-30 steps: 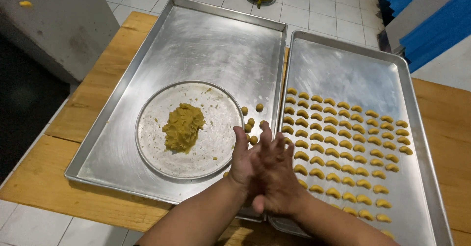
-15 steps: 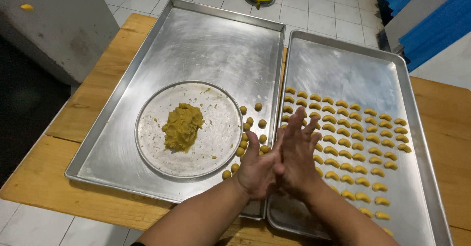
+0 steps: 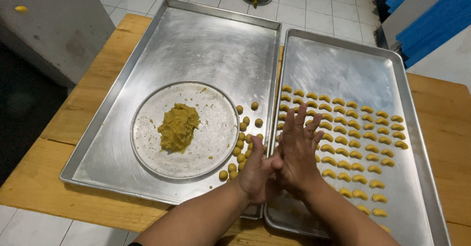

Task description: Shaping dough into small crescent-shaped cookies and arranging them on a baking tray.

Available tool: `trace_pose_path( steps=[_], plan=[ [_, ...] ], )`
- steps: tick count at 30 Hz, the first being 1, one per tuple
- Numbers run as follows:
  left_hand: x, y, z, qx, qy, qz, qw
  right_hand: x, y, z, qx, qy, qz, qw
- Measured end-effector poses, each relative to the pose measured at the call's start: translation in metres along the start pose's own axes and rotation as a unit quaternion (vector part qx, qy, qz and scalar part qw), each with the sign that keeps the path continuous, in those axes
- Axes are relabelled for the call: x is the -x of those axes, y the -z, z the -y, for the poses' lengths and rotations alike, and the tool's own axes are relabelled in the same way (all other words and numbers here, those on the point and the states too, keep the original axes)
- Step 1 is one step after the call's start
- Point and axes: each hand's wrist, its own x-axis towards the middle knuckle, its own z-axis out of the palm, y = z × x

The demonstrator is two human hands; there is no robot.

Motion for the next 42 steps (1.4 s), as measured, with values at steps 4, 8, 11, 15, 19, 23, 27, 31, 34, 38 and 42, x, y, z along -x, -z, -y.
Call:
trace_pose_path(
  steps=[4, 8, 11, 15, 19, 23, 27, 31, 34, 38, 42],
  plan=[
    [-0.004, 0.005, 0.006, 0.087, -0.021, -0.001, 0.996, 0.024, -0.014, 0.026, 0.021, 0.173, -0.044, 0.984],
    [-0.002, 0.014, -0.001, 0.157, -0.092, 0.057, 0.982, 0.024, -0.018, 0.011, 0.036, 0.204, -0.025, 0.978],
    [-0.001, 0.011, 0.000, 0.077, -0.076, 0.069, 0.992, 0.006, -0.003, 0.001, 0.027, 0.073, -0.005, 0.997],
    [-0.009, 0.009, 0.015, 0.097, -0.088, 0.107, 0.985, 0.007, -0.009, 0.016, 0.031, 0.145, -0.059, 0.987],
    [-0.037, 0.049, 0.024, 0.343, -0.122, 0.205, 0.908, 0.018, -0.007, 0.026, 0.076, 0.182, -0.028, 0.980],
    [0.008, 0.023, -0.030, 0.215, -0.144, -0.083, 0.962, -0.007, 0.007, 0.018, -0.305, -0.015, -0.007, 0.952],
    [0.045, 0.025, -0.057, 0.181, -0.187, -0.170, 0.950, -0.041, -0.011, -0.002, -0.293, -0.149, -0.067, 0.942],
    [0.080, 0.030, -0.079, 0.176, -0.236, -0.239, 0.925, -0.072, -0.064, -0.033, -0.178, -0.220, 0.078, 0.956],
    [0.096, 0.041, -0.084, 0.202, -0.255, -0.252, 0.911, -0.094, -0.080, -0.026, -0.089, -0.262, 0.145, 0.950],
    [0.108, 0.054, -0.085, 0.182, -0.229, -0.248, 0.924, -0.120, -0.075, 0.004, 0.006, -0.247, 0.218, 0.944],
    [0.110, 0.065, -0.085, 0.192, -0.220, -0.236, 0.927, -0.128, -0.090, 0.003, 0.058, -0.200, 0.217, 0.954]
  ],
)
